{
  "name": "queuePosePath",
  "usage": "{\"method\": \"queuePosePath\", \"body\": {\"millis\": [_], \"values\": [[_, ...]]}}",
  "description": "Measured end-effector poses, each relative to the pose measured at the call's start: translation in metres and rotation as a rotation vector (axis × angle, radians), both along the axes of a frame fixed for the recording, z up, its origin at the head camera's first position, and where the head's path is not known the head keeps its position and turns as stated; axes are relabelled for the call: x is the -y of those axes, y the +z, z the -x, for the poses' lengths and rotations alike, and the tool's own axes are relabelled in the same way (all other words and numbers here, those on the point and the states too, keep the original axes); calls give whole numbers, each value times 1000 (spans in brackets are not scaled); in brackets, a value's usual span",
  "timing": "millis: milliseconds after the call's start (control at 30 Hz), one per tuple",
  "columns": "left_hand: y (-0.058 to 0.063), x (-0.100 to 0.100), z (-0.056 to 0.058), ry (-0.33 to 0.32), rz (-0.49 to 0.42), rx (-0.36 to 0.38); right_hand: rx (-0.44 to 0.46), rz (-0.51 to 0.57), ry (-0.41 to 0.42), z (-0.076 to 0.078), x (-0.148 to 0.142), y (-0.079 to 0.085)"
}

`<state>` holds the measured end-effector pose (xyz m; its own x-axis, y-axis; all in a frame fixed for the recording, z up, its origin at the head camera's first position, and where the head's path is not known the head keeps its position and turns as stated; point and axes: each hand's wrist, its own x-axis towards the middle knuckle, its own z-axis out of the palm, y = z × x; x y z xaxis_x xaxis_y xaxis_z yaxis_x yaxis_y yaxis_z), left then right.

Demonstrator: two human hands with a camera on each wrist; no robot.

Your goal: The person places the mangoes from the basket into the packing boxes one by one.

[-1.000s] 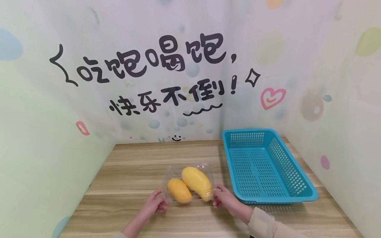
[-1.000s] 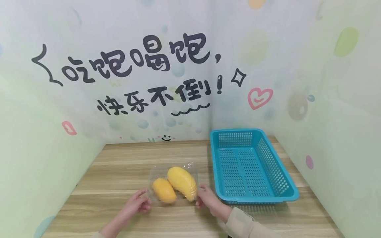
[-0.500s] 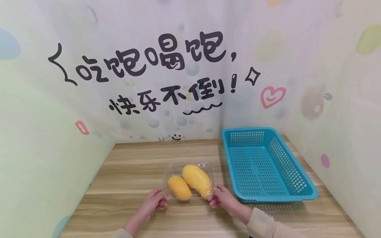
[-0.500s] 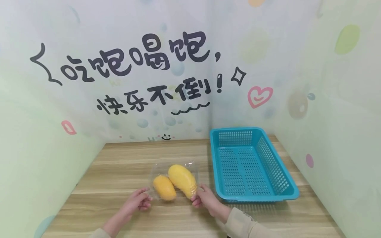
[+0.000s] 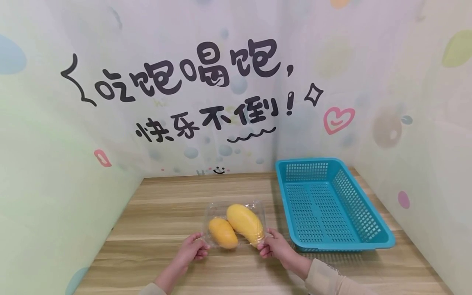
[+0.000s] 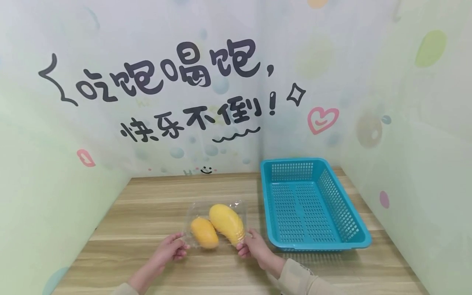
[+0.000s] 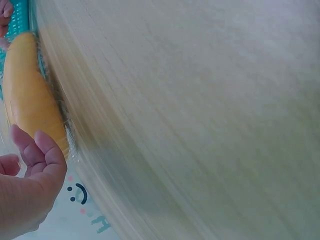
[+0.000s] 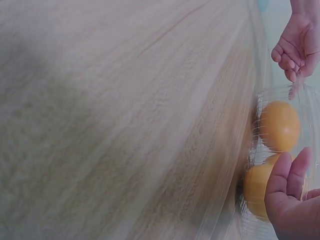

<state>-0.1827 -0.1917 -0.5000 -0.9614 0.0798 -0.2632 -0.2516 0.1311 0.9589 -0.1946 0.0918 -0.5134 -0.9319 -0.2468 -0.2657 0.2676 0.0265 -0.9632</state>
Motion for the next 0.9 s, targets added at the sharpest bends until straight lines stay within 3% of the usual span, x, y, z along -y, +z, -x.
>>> {"method": "queuePosePath", "body": {"millis": [433, 567, 667, 767, 900], "values": [[0, -1, -1, 5, 10, -11, -7, -22, -9, -1, 1, 1], [0, -1, -2, 12, 31, -13, -8, -95, -14, -3, 0, 3], [1, -1, -2, 27, 93, -30, -91, -254, -17, -6, -3, 6], [5, 2, -3, 47, 178, -84, -246, -404, -19, -11, -3, 12], [19, 8, -4, 60, 317, -188, -401, -500, 4, -16, -2, 26]]}}
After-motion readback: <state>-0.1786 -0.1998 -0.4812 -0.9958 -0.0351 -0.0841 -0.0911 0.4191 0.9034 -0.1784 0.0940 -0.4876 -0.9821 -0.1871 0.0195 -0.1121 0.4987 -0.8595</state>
